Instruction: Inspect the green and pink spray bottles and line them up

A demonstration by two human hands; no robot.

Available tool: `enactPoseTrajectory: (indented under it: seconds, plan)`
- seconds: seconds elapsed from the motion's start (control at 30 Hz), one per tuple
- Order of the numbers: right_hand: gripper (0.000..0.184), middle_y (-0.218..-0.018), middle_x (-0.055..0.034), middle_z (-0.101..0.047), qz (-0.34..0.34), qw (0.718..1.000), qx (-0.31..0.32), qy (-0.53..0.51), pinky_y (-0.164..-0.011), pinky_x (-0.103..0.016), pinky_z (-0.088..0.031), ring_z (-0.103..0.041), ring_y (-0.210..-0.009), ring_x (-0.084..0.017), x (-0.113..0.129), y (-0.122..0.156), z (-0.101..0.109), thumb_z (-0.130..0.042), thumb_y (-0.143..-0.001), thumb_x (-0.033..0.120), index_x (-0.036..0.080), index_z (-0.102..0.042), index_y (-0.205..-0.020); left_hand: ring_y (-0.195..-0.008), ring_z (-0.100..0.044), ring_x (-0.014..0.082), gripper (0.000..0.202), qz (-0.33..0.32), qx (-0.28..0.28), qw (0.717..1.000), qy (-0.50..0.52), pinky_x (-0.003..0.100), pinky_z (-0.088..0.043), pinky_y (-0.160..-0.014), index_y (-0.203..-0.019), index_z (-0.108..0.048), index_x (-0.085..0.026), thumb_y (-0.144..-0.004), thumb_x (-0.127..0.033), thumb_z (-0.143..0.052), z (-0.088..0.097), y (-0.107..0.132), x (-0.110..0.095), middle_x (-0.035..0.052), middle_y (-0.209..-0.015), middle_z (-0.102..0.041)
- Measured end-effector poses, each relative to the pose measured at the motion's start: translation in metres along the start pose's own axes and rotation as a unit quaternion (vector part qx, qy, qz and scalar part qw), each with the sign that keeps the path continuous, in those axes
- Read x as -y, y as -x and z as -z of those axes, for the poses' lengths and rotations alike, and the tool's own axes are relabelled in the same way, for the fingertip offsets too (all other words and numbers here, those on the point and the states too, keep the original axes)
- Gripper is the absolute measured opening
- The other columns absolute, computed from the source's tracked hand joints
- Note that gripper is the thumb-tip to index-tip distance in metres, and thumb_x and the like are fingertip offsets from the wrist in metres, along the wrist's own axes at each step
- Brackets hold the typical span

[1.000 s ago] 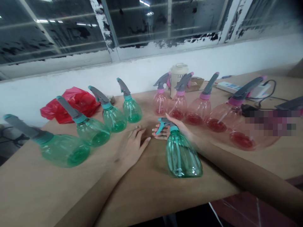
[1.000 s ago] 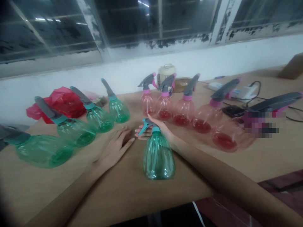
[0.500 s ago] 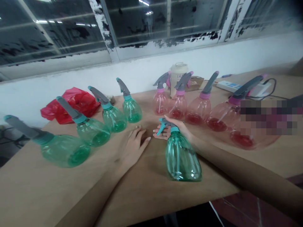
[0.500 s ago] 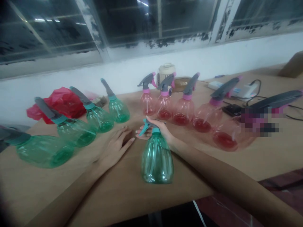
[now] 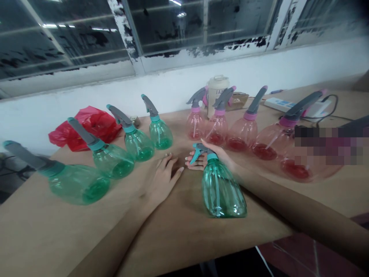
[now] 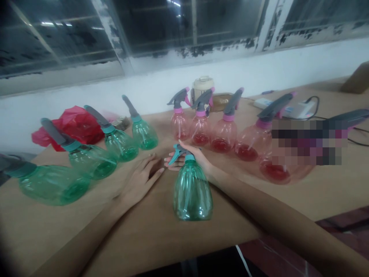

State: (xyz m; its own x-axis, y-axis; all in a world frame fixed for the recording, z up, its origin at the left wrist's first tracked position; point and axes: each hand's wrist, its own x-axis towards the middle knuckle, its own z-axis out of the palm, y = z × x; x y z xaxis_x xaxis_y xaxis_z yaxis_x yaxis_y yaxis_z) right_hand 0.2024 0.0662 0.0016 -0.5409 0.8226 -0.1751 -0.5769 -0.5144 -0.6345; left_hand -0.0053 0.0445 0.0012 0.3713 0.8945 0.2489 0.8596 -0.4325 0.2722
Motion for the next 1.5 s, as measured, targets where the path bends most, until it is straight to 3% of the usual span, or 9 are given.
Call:
enactPoseTrajectory:
  seconds: [0.3, 0.47, 0.6, 0.7, 0.83, 0.97, 1.03, 1.2, 1.5]
  plan:
    - [0.018, -0.064, -0.0003, -0.06, 0.043, 0.997, -0.013, 0.054, -0.06, -0.028, -0.051, -0.061, -0.059, -0.014, -0.004, 0.01, -0.012, -0.059, -0.08, 0.032, 0.016, -0.059, -0.074, -0.126, -0.041, 0.0229, 0.039, -0.005, -0.01, 1.0, 0.011, 0.041, -0.031, -0.107, -0.116, -0.054, -0.017, -0.092, -0.043, -0.037, 0.0, 0.001, 0.0, 0.0103, -0.134, -0.047]
    - [0.034, -0.079, -0.0084, -0.068, 0.053, 0.996, 0.017, 0.074, -0.073, -0.034, -0.052, -0.066, -0.078, -0.02, -0.002, 0.011, -0.015, -0.052, -0.083, 0.045, 0.014, -0.063, -0.08, -0.125, -0.042, 0.0249, 0.04, -0.007, -0.009, 1.0, 0.002, 0.043, -0.033, -0.105, -0.117, -0.054, -0.016, -0.092, -0.043, -0.038, -0.004, 0.0, 0.004, 0.0113, -0.135, -0.047]
    - [0.036, -0.089, -0.0083, -0.068, 0.146, 0.979, 0.011, 0.141, -0.079, -0.037, -0.051, -0.065, -0.089, -0.023, 0.015, 0.014, -0.026, -0.054, -0.081, 0.05, 0.017, -0.063, -0.088, -0.126, -0.041, 0.0256, 0.042, -0.015, -0.014, 1.0, -0.001, 0.043, -0.033, -0.105, -0.119, -0.052, -0.015, -0.091, -0.043, -0.039, -0.008, 0.001, 0.007, 0.0122, -0.136, -0.046]
    - [0.035, -0.093, -0.0062, -0.068, 0.245, 0.938, -0.005, 0.247, -0.082, -0.038, -0.05, -0.063, -0.093, -0.023, 0.035, 0.016, -0.043, -0.058, -0.078, 0.052, 0.02, -0.063, -0.092, -0.127, -0.04, 0.0257, 0.043, -0.023, -0.012, 1.0, -0.004, 0.043, -0.033, -0.105, -0.12, -0.052, -0.015, -0.091, -0.044, -0.038, -0.009, 0.002, 0.006, 0.0117, -0.136, -0.046]
    - [0.038, -0.105, -0.0041, -0.063, 0.361, 0.84, -0.048, 0.402, -0.087, -0.042, -0.047, -0.059, -0.099, -0.024, 0.057, 0.004, -0.072, -0.057, -0.078, 0.055, 0.023, -0.061, -0.097, -0.126, -0.041, 0.0257, 0.042, -0.024, -0.025, 0.999, -0.007, 0.042, -0.033, -0.104, -0.12, -0.052, -0.016, -0.091, -0.043, -0.038, -0.008, 0.004, 0.004, 0.0112, -0.135, -0.047]
    - [0.044, -0.105, -0.0036, -0.06, 0.438, 0.725, -0.124, 0.516, -0.093, -0.042, -0.041, -0.054, -0.106, -0.026, 0.066, -0.033, -0.088, -0.056, -0.077, 0.057, 0.023, -0.058, -0.105, -0.124, -0.043, 0.0268, 0.041, -0.021, -0.03, 0.999, -0.013, 0.043, -0.033, -0.104, -0.121, -0.051, -0.014, -0.09, -0.041, -0.04, -0.007, 0.004, 0.003, 0.0131, -0.132, -0.049]
    - [0.046, -0.103, -0.0039, -0.059, 0.447, 0.692, -0.145, 0.548, -0.092, -0.041, -0.039, -0.053, -0.106, -0.026, 0.068, -0.056, -0.088, -0.055, -0.078, 0.058, 0.023, -0.056, -0.107, -0.124, -0.043, 0.0272, 0.042, -0.018, -0.03, 0.999, -0.007, 0.043, -0.034, -0.103, -0.121, -0.05, -0.014, -0.09, -0.04, -0.041, -0.007, 0.005, 0.002, 0.0136, -0.131, -0.05]
    - [0.046, -0.098, -0.0043, -0.06, 0.433, 0.662, -0.163, 0.589, -0.089, -0.038, -0.039, -0.056, -0.098, -0.024, 0.072, -0.095, -0.076, -0.053, -0.079, 0.059, 0.021, -0.056, -0.104, -0.125, -0.042, 0.0278, 0.04, -0.019, -0.035, 0.999, 0.01, 0.045, -0.035, -0.102, -0.121, -0.049, -0.015, -0.09, -0.04, -0.042, -0.009, 0.007, 0.002, 0.0142, -0.131, -0.05]
    - [0.042, -0.095, -0.0059, -0.063, 0.445, 0.658, -0.139, 0.591, -0.084, -0.037, -0.043, -0.058, -0.088, -0.02, 0.08, -0.122, -0.052, -0.058, -0.076, 0.054, 0.018, -0.058, -0.097, -0.124, -0.043, 0.0273, 0.039, -0.017, -0.036, 0.999, -0.008, 0.043, -0.036, -0.102, -0.119, -0.05, -0.013, -0.09, -0.038, -0.044, -0.005, 0.009, 0.0, 0.0146, -0.129, -0.051]
